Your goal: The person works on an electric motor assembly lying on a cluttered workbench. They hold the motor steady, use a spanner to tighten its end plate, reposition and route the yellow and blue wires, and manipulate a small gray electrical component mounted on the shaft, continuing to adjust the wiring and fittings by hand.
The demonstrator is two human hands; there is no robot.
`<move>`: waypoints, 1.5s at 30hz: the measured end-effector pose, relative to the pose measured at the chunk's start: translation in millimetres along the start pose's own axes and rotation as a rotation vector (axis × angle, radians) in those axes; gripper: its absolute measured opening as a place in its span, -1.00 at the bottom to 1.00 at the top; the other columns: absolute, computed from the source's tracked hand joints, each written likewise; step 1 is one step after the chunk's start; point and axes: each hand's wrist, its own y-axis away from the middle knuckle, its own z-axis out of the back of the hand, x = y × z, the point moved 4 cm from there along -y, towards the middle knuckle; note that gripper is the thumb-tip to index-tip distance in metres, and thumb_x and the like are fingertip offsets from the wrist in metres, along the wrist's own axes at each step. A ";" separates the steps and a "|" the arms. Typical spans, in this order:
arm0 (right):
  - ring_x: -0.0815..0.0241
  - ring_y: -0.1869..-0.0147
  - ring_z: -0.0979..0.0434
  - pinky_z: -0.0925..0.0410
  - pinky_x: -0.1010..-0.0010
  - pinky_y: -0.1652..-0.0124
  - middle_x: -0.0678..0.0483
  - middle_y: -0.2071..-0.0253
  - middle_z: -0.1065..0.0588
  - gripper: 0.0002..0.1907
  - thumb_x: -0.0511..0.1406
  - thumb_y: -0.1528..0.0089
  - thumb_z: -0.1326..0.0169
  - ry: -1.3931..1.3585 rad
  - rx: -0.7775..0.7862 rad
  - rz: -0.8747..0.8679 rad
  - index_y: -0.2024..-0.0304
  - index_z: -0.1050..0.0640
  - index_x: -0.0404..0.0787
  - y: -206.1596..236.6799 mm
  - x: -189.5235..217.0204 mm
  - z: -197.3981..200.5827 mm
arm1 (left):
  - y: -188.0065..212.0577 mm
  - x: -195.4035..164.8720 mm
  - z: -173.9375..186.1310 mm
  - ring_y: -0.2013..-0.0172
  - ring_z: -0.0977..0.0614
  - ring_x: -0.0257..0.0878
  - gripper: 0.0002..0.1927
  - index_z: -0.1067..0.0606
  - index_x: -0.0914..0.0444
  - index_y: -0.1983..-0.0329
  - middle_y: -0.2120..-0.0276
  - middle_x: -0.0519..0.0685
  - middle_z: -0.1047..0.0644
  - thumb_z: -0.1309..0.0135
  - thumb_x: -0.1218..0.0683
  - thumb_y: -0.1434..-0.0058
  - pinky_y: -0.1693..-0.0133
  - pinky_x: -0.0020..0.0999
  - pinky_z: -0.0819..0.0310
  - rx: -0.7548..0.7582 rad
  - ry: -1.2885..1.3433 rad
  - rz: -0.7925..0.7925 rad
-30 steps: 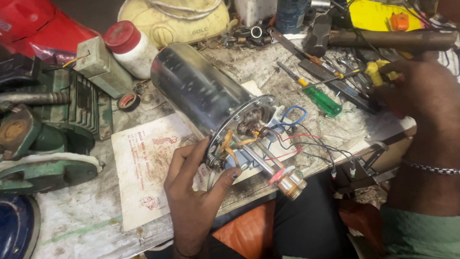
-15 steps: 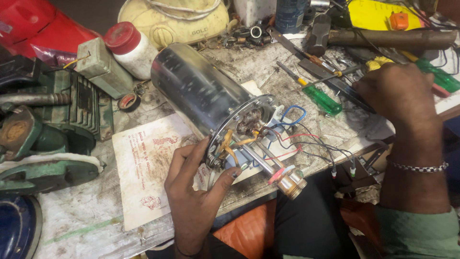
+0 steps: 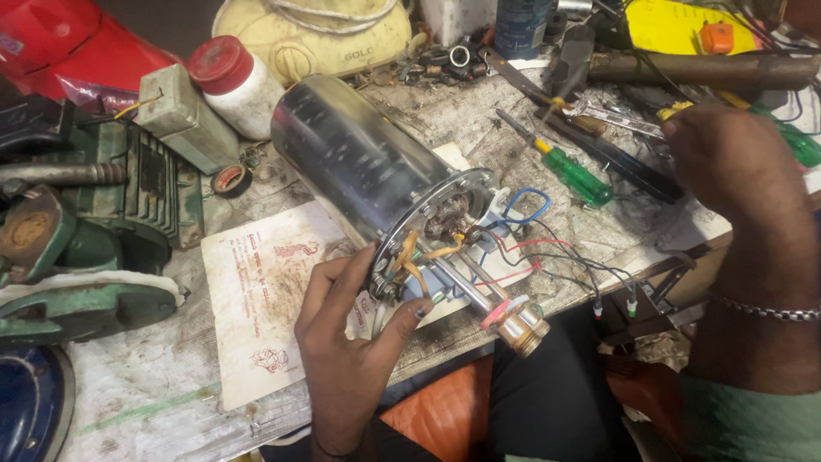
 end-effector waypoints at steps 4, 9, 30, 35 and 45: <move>-0.18 0.29 -0.57 -0.44 0.00 0.17 -0.20 0.33 -0.54 -0.66 -0.14 -0.48 -0.03 0.005 0.041 -0.051 0.20 -0.61 -0.27 9.6 14.2 18.5 | -0.3 -0.6 -0.3 0.15 -0.65 -0.17 -0.31 -0.51 0.34 -0.18 0.13 0.05 -0.57 -0.46 0.22 0.07 0.10 -0.34 -0.53 -0.002 0.010 -0.011; -0.15 0.23 -0.60 -0.45 0.01 0.13 -0.14 0.28 -0.58 -0.73 -0.13 -0.50 -0.12 -0.022 -0.066 0.040 0.11 -0.65 -0.18 15.1 30.2 34.8 | -0.1 -0.2 -0.1 0.15 -0.65 -0.18 -0.31 -0.51 0.34 -0.18 0.13 0.05 -0.56 -0.45 0.22 0.07 0.11 -0.35 -0.53 0.004 0.013 -0.002; 0.02 0.33 -0.59 -0.43 0.20 0.33 -0.20 0.30 -0.60 -0.62 -0.31 -0.13 -0.46 -0.159 -0.130 -0.046 0.09 -0.65 -0.39 0.7 -48.5 17.2 | 1.1 1.8 0.5 0.15 -0.65 -0.17 -0.32 -0.51 0.36 -0.16 0.14 0.06 -0.57 -0.45 0.24 0.09 0.11 -0.35 -0.53 -0.015 -0.035 0.014; 0.23 0.25 -0.54 -0.40 0.37 0.26 -0.08 0.22 -0.58 -0.78 -0.40 -0.19 -0.24 -0.509 -0.225 -0.166 0.11 -0.64 -0.34 5.2 -74.2 10.0 | 1.3 3.0 1.6 0.14 -0.64 -0.17 -0.31 -0.51 0.38 -0.16 0.13 0.07 -0.56 -0.45 0.24 0.09 0.09 -0.35 -0.52 -0.022 -0.035 -0.007; 0.01 0.13 -0.70 -0.49 0.14 0.09 0.03 0.19 -0.69 -0.66 0.06 -0.25 -0.30 0.149 0.333 -0.309 0.12 -0.79 0.05 9.0 -20.5 9.2 | 0.7 1.9 0.6 0.13 -0.65 -0.15 -0.31 -0.51 0.37 -0.16 0.13 0.07 -0.57 -0.45 0.23 0.10 0.09 -0.34 -0.53 -0.022 -0.051 -0.029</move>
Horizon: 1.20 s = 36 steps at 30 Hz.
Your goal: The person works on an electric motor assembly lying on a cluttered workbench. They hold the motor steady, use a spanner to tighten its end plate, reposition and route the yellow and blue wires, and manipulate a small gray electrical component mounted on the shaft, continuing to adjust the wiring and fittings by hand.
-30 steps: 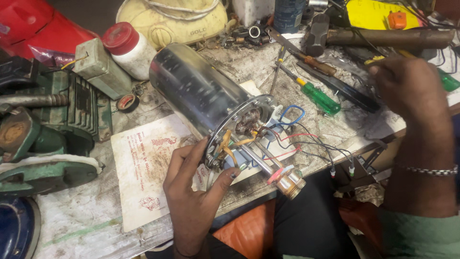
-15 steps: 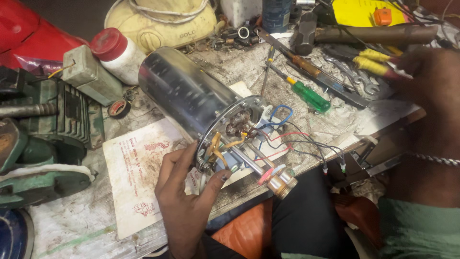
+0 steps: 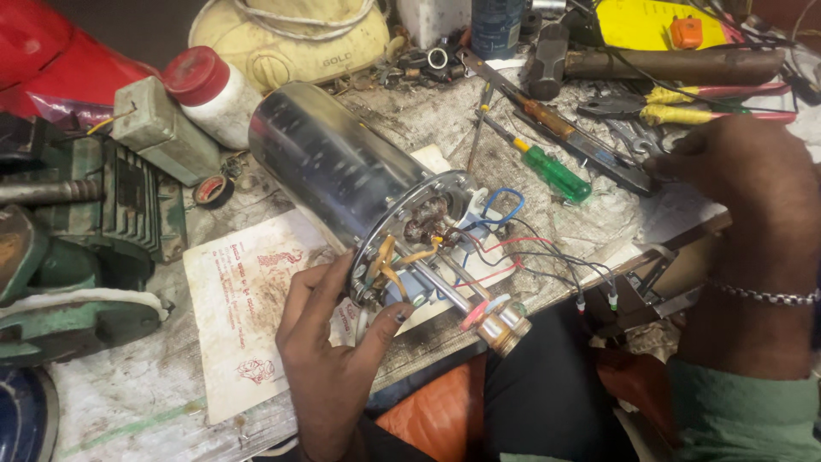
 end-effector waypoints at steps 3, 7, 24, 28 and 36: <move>0.04 0.16 -0.70 -0.49 0.18 0.09 0.05 0.23 -0.71 -0.73 -0.01 -0.25 -0.30 0.011 -0.009 0.038 0.14 -0.81 0.06 4.4 8.9 -0.4 | -1.0 -1.6 -0.5 0.11 -0.65 -0.15 -0.32 -0.51 0.35 -0.16 0.11 0.07 -0.57 -0.45 0.23 0.09 0.06 -0.34 -0.52 -0.004 0.004 -0.030; 0.03 0.28 -0.71 -0.50 0.17 0.24 -0.01 0.28 -0.70 -0.77 -0.15 -0.22 -0.31 -0.137 -0.038 0.021 0.11 -0.78 -0.02 -10.4 2.6 -16.3 | -0.4 -1.5 -1.9 0.14 -0.63 -0.17 -0.33 -0.52 0.33 -0.17 0.14 0.04 -0.55 -0.46 0.20 0.06 0.07 -0.35 -0.52 0.011 0.048 0.027; 0.04 0.41 -0.63 -0.53 0.20 0.37 -0.17 0.38 -0.58 -0.74 -0.26 -0.45 -0.07 -0.598 0.187 0.289 0.12 -0.56 -0.40 -35.7 30.2 -11.8 | -1.9 -3.6 -7.0 0.08 -0.65 -0.18 -0.32 -0.51 0.36 -0.20 0.08 0.04 -0.55 -0.48 0.13 0.00 0.01 -0.35 -0.55 0.038 0.074 0.010; 0.06 0.38 -0.63 -0.53 0.22 0.34 -0.15 0.36 -0.58 -0.76 -0.27 -0.47 -0.06 -0.754 0.102 0.341 0.10 -0.54 -0.37 -27.4 21.3 -16.8 | -1.9 -3.2 -8.2 0.06 -0.65 -0.18 -0.32 -0.51 0.35 -0.21 0.07 0.03 -0.55 -0.47 0.13 -0.01 -0.01 -0.35 -0.56 0.037 0.087 0.018; 0.11 0.33 -0.63 -0.54 0.27 0.27 -0.11 0.33 -0.57 -0.81 -0.28 -0.51 -0.06 -1.291 0.046 0.589 0.05 -0.51 -0.32 2.4 21.0 -26.0 | -1.1 -4.9 -8.5 0.02 -0.66 -0.19 -0.31 -0.50 0.33 -0.23 0.02 0.04 -0.55 -0.47 0.10 -0.03 -0.04 -0.34 -0.56 0.042 0.088 0.034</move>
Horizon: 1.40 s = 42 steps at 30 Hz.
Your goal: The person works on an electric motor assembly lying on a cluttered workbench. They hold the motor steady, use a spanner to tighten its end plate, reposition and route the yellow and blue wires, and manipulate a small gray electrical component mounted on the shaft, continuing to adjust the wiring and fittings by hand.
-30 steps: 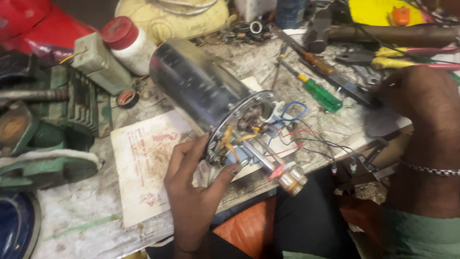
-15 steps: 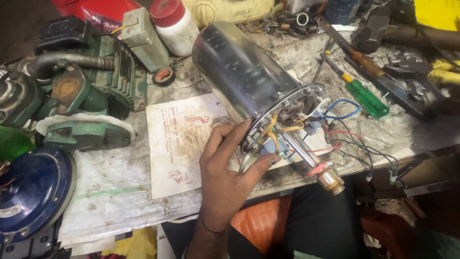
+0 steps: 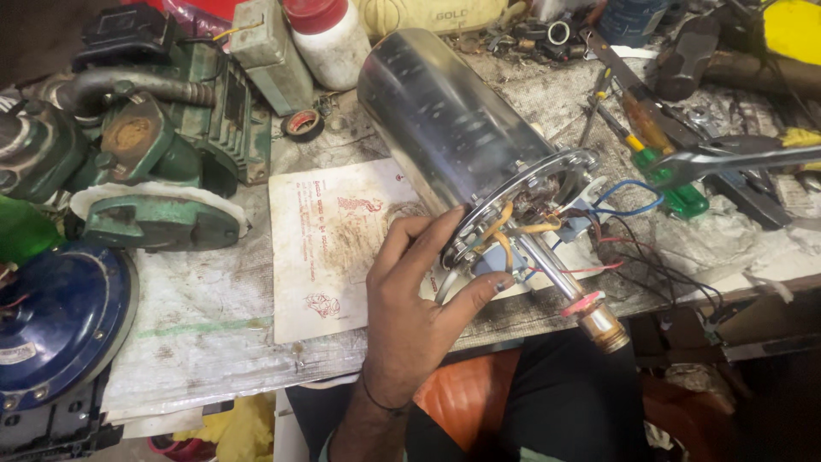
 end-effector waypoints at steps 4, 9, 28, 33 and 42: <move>0.13 0.31 -0.63 -0.54 0.30 0.24 -0.09 0.31 -0.56 -0.83 -0.28 -0.53 -0.06 -0.145 0.038 0.088 0.03 -0.49 -0.30 15.3 17.9 -24.8 | 1.9 0.4 -0.6 -0.03 -0.62 -0.15 -0.24 -0.42 0.31 -0.30 -0.04 0.06 -0.52 -0.47 0.10 -0.04 -0.08 -0.31 -0.55 -0.004 0.024 0.015; 0.16 0.28 -0.63 -0.55 0.33 0.20 -0.06 0.29 -0.55 -0.85 -0.29 -0.55 -0.06 -0.280 0.115 0.193 0.00 -0.47 -0.27 22.0 51.0 -52.8 | 4.5 2.4 -2.1 -0.06 -0.60 -0.13 -0.23 -0.35 0.22 -0.30 -0.09 0.06 -0.49 -0.48 0.09 -0.07 -0.10 -0.29 -0.54 -0.032 0.029 -0.051; 0.17 0.19 -0.72 -0.56 0.31 0.19 -0.03 0.37 -0.59 -0.83 -0.39 -0.22 -0.24 0.236 0.408 0.253 0.27 -0.47 -0.23 42.1 171.9 -144.7 | 6.0 1.0 -3.7 -0.15 -0.62 -0.07 -0.28 -0.41 0.24 -0.30 -0.15 0.07 -0.52 -0.46 0.10 -0.11 -0.19 -0.24 -0.54 -0.063 0.045 -0.059; 0.21 0.14 -0.70 -0.56 0.35 0.08 0.01 0.31 -0.59 -0.89 -0.40 -0.25 -0.18 0.207 0.460 0.368 0.32 -0.48 -0.18 35.7 172.6 -138.3 | 7.2 2.4 -4.6 -0.19 -0.59 -0.07 -0.01 -0.19 0.33 -0.47 -0.20 0.14 -0.47 -0.47 0.12 -0.03 -0.23 -0.20 -0.51 -0.173 0.130 -0.021; 0.20 0.02 -0.60 -0.61 0.09 -0.06 0.04 0.23 -0.50 -0.54 -0.42 -0.23 -0.18 -0.417 0.514 0.118 -0.17 -0.42 -0.11 25.7 197.8 -174.7 | 0.6 3.6 -4.8 -0.02 -0.65 -0.12 -0.11 -0.35 0.32 -0.37 0.00 0.07 -0.56 -0.51 0.07 0.01 -0.06 -0.23 -0.57 -0.079 0.052 0.008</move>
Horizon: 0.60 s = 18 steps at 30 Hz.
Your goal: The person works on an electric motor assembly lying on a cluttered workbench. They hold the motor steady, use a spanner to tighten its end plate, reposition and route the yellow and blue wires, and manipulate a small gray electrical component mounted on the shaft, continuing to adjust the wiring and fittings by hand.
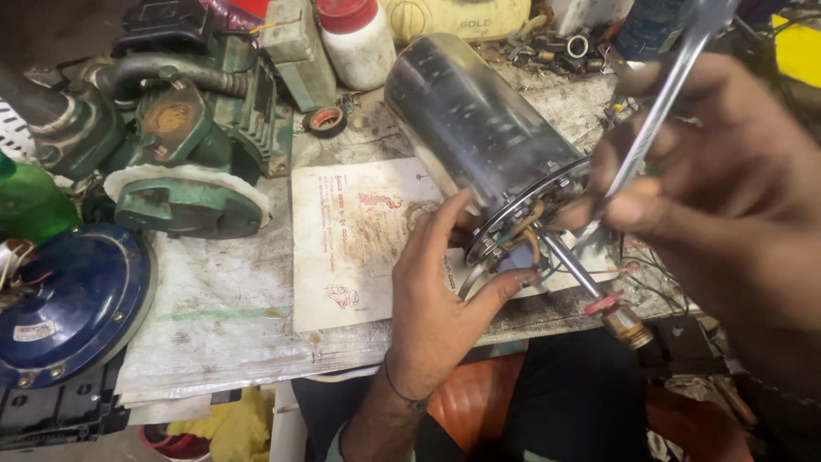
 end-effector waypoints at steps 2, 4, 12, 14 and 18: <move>0.20 -0.03 -0.66 -0.54 0.15 -0.10 0.04 0.18 -0.56 -0.62 -0.39 -0.24 -0.14 0.173 0.011 -0.029 -0.10 -0.41 -0.14 -2.9 8.6 -20.8 | -0.2 -1.8 1.4 -0.04 -0.66 -0.11 -0.17 -0.38 0.33 -0.31 -0.01 0.07 -0.55 -0.50 0.08 0.00 -0.06 -0.23 -0.58 0.010 0.001 -0.011; 0.19 -0.04 -0.69 -0.53 0.18 -0.09 0.02 0.16 -0.60 -0.71 -0.39 -0.25 -0.13 0.361 0.063 -0.029 -0.03 -0.44 -0.19 -12.9 14.6 -35.5 | -1.2 -2.8 1.6 -0.02 -0.67 -0.10 -0.23 -0.42 0.33 -0.26 0.00 0.07 -0.55 -0.49 0.08 0.00 -0.04 -0.23 -0.59 0.016 0.002 -0.005; 0.25 0.02 -0.75 -0.54 0.28 -0.05 0.06 0.21 -0.63 -0.85 -0.31 -0.30 -0.15 0.566 0.264 0.091 0.09 -0.51 -0.19 -30.5 -1.0 -33.2 | -1.8 -3.9 1.5 -0.01 -0.68 -0.10 -0.30 -0.44 0.31 -0.19 0.01 0.06 -0.55 -0.49 0.09 -0.01 -0.02 -0.24 -0.60 0.005 0.007 -0.016; 0.19 -0.01 -0.73 -0.53 0.26 -0.05 -0.01 0.16 -0.61 -0.81 -0.32 -0.27 -0.15 0.611 0.246 0.118 0.09 -0.51 -0.23 -26.8 -3.0 -26.8 | -1.2 -2.5 1.4 -0.01 -0.68 -0.09 -0.31 -0.44 0.31 -0.18 0.01 0.06 -0.55 -0.48 0.09 -0.01 -0.03 -0.24 -0.60 0.017 0.010 -0.007; 0.15 -0.01 -0.74 -0.53 0.24 -0.06 -0.04 0.17 -0.62 -0.80 -0.32 -0.27 -0.15 0.671 0.267 0.158 0.09 -0.50 -0.26 -26.6 -7.1 -23.5 | -0.7 -2.2 2.8 -0.05 -0.66 -0.06 -0.32 -0.42 0.32 -0.18 -0.02 0.09 -0.53 -0.46 0.10 -0.02 -0.06 -0.21 -0.58 0.015 -0.026 -0.032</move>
